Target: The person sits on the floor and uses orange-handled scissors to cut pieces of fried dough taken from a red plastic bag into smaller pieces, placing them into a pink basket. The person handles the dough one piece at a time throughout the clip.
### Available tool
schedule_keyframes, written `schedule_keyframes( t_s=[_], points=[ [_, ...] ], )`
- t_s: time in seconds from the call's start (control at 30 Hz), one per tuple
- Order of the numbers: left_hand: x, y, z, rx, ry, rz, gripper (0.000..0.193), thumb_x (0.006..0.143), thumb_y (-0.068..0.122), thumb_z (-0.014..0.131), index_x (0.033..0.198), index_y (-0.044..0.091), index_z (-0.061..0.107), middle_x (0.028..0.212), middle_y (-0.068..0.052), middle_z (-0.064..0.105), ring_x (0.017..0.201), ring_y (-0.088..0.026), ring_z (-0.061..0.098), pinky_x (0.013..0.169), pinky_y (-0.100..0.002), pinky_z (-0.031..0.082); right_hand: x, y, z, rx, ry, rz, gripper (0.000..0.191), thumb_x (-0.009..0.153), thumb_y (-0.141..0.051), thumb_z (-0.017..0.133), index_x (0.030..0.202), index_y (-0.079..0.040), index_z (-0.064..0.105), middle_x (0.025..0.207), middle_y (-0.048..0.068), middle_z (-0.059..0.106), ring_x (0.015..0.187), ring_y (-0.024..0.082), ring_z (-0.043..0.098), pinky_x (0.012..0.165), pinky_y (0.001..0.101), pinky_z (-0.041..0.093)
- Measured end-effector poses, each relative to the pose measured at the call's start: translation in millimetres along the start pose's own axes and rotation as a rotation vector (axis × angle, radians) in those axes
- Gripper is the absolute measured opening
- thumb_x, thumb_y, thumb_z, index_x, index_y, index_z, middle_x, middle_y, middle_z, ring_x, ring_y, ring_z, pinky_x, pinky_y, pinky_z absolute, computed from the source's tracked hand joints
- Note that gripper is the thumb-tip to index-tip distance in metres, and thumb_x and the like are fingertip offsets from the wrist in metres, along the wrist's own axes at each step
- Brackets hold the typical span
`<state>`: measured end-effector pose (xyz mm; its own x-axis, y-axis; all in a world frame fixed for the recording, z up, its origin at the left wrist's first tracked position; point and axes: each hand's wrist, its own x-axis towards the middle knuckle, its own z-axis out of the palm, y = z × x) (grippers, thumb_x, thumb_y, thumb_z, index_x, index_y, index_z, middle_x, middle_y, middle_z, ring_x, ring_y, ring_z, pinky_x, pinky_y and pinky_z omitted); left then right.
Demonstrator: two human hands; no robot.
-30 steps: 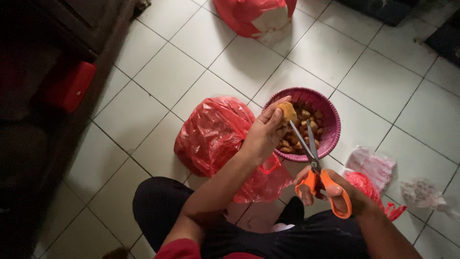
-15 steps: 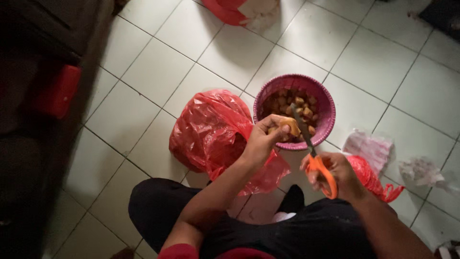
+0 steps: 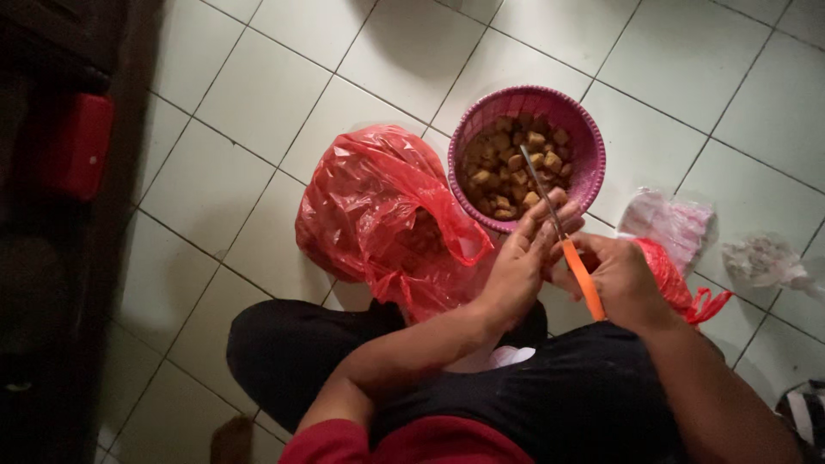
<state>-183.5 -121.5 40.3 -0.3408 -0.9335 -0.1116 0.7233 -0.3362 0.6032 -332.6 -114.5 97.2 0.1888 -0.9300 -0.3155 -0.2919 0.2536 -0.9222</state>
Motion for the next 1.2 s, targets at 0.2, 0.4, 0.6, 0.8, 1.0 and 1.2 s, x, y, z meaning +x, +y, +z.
schedule_keyframes(
  t_s=[0.2,0.4,0.6,0.8,1.0,1.2],
  points=[
    [-11.8,0.4,-3.7,0.000,-0.006,-0.096,0.053,0.111,0.041,0.043,0.152,0.007,0.045,0.144,-0.008,0.056,0.132,-0.021,0.053,0.113,-0.038,0.042,-2.6,-1.6,2.0,0.009,0.090,-0.115,0.026,0.085,-0.009,0.074,0.110,-0.002,0.073,0.066,0.002,0.065,0.049,0.007,0.056,0.042,0.0237,0.044],
    [-1.2,21.1,-28.2,0.071,0.088,-0.067,0.034,0.111,0.028,0.062,0.133,0.002,0.059,0.126,-0.008,0.063,0.117,-0.021,0.059,0.108,-0.039,0.048,1.7,9.8,3.4,-0.063,0.141,-0.172,0.021,0.087,-0.013,0.077,0.102,0.001,0.072,0.065,0.002,0.067,0.050,0.009,0.060,0.043,0.0244,0.047],
    [14.1,80.4,-34.4,-0.148,0.096,0.068,0.032,0.109,0.022,0.058,0.137,0.007,0.061,0.125,-0.006,0.066,0.115,-0.018,0.062,0.106,-0.039,0.050,4.2,16.8,-2.7,0.481,-0.490,-0.103,0.075,0.082,-0.056,0.081,0.122,0.006,0.064,0.076,0.007,0.066,0.073,0.017,0.063,0.068,0.0305,0.051],
    [6.5,106.9,-30.1,-0.191,0.131,0.089,0.032,0.108,0.022,0.055,0.137,0.010,0.058,0.126,-0.002,0.064,0.116,-0.013,0.062,0.108,-0.038,0.051,2.5,11.5,0.5,0.316,-0.604,-0.029,0.103,0.070,-0.082,0.070,0.120,0.007,0.064,0.077,0.007,0.063,0.077,0.019,0.062,0.068,0.0301,0.049],
    [6.0,99.1,-37.7,-0.149,0.026,0.173,0.018,0.114,0.020,0.057,0.127,0.007,0.060,0.115,-0.001,0.061,0.110,-0.014,0.061,0.113,-0.042,0.052,7.0,9.7,2.0,0.294,-0.666,0.066,0.114,0.056,-0.088,0.070,0.119,0.007,0.065,0.078,0.008,0.066,0.078,0.021,0.065,0.070,0.0341,0.055],
    [4.7,103.0,-40.2,-0.147,0.066,0.190,0.018,0.111,0.021,0.056,0.123,0.008,0.060,0.118,-0.005,0.064,0.111,-0.015,0.063,0.109,-0.041,0.052,5.2,11.4,1.2,0.279,-0.671,0.040,0.113,0.057,-0.089,0.068,0.116,0.007,0.066,0.076,0.008,0.066,0.076,0.021,0.066,0.067,0.0350,0.056]
  ],
)
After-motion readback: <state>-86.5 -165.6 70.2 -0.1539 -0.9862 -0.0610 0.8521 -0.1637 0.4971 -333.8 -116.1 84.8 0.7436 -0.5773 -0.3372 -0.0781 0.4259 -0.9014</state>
